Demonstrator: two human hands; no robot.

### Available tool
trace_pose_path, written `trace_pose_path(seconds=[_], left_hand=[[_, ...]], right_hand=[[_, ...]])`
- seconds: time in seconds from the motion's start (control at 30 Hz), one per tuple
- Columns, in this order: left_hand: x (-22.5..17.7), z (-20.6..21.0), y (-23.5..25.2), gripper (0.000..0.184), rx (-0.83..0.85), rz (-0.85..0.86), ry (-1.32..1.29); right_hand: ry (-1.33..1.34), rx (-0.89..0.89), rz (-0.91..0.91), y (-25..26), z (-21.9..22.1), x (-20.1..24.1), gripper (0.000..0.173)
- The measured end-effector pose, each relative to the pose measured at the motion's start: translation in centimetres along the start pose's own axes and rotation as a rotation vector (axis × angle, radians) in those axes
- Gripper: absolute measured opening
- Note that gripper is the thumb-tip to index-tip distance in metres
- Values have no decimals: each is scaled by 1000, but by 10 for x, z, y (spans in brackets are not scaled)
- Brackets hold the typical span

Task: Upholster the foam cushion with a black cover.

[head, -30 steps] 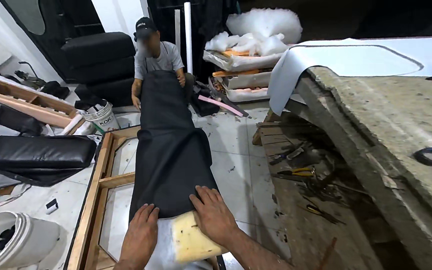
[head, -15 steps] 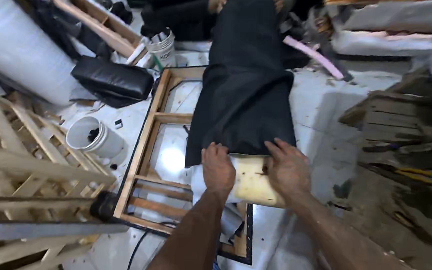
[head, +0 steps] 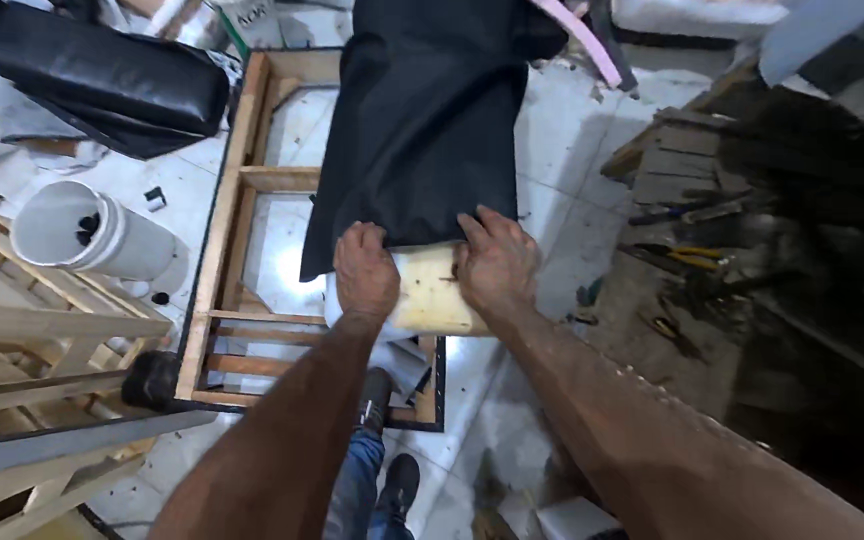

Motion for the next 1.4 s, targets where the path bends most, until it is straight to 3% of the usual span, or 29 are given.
trace_pose_path(seconds=[0.77,0.93,1.1,1.2,1.3,1.4], left_hand=[[2,3,11,26,-85,14,28],[1,-5,5,35,39,1,8],[-2,-13,-1,34,-53,73,-86],[-4,-28,8,30,21,121,-164],[7,-45,17,25,135,235,-207],[1,-62,37,18,220,298,-186]], right_hand=[[-13,17,7,12,3,3,41],[21,-17,17,4,-1,5,52],[-6,86,50,2,-5,8,47],[72,192,45,9,-22,10,50],[127,76,7,5,-23,7,46],[173,-100,-84,13,-28,2,29]])
Point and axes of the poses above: each hand's wrist, its own y-axis towards the middle knuckle, its own z-axis out of the palm, x = y × z, the point moved 4 cm from there along y, towards the middle knuckle, and after that the axes turned 7 degrees about -y, right-handed, at the moved point
